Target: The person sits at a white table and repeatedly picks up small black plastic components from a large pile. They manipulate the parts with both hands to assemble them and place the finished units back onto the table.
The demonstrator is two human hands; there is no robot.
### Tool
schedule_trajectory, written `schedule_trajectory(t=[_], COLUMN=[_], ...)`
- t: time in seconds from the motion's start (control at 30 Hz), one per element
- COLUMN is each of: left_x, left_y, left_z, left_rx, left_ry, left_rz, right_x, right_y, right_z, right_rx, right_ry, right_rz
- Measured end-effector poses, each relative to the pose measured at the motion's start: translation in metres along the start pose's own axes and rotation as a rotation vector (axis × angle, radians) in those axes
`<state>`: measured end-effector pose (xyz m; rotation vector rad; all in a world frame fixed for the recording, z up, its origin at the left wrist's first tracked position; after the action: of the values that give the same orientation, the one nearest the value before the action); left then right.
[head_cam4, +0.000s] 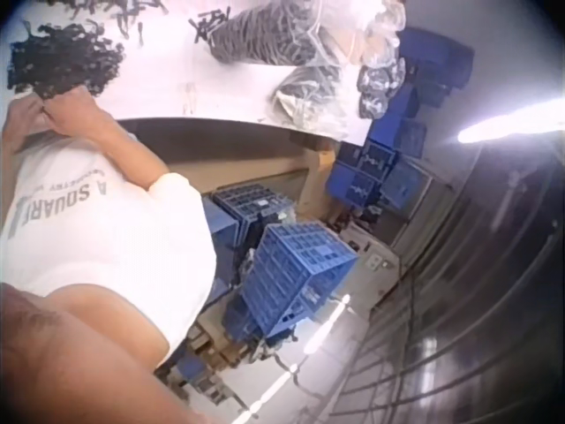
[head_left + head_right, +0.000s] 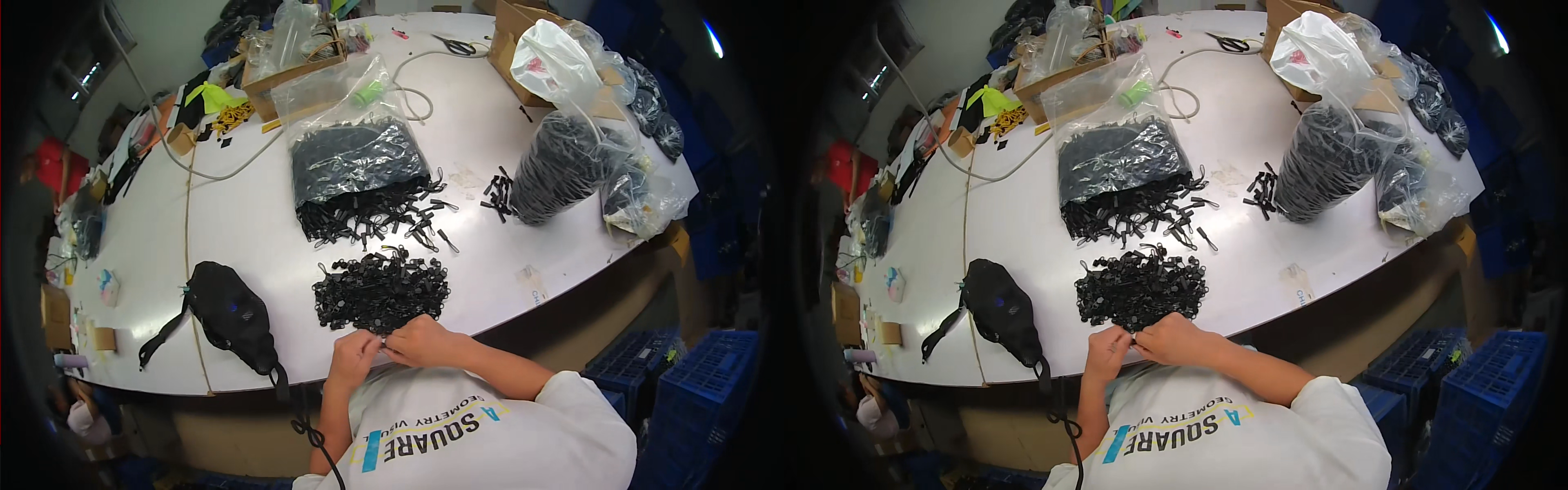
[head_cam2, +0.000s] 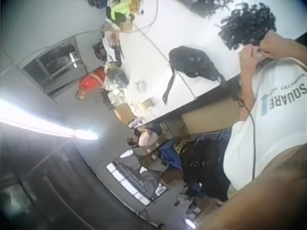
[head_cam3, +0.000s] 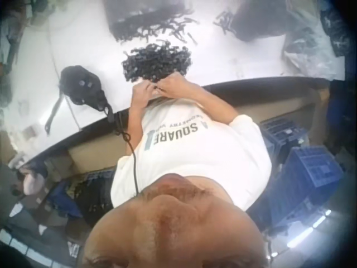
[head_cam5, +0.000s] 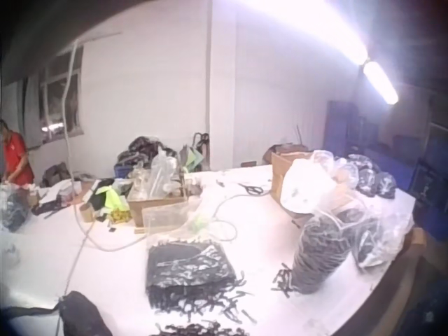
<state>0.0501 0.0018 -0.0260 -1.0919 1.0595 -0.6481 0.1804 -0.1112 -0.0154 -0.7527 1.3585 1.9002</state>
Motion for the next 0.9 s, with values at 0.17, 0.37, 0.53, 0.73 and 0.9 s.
schedule_trajectory(t=[0.17,0.37,0.53,0.73,0.9], left_x=[-0.013,-0.009,-0.005,-0.024,-0.028], left_y=[0.004,0.0,0.01,0.017,0.021], left_z=[-0.003,-0.007,-0.016,-0.031,-0.031], left_rx=[0.201,0.284,0.094,-0.294,-0.387], left_ry=[0.198,0.04,-0.222,-0.471,-0.369], left_rz=[0.133,0.135,0.234,0.461,0.682], right_x=[-0.014,-0.025,-0.06,-0.08,-0.051], right_y=[0.005,-0.005,-0.043,-0.106,-0.088], right_z=[-0.009,-0.02,-0.029,-0.074,-0.068], right_rx=[-0.026,0.017,0.454,1.011,1.014], right_ry=[0.19,0.136,-0.137,-0.943,-0.892], right_rz=[-0.03,0.142,0.539,0.848,0.966])
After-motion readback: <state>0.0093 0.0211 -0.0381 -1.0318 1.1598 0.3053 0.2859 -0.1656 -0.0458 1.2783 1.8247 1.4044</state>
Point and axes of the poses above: each hand's wrist, its own z-axis towards the middle knuckle, its own x-axis out of the palm, y = z × x, the point moved 2 cm from there along z, towards the middle knuckle, and after that the axes turned 4 degrees about y, right-handed, at the moved point
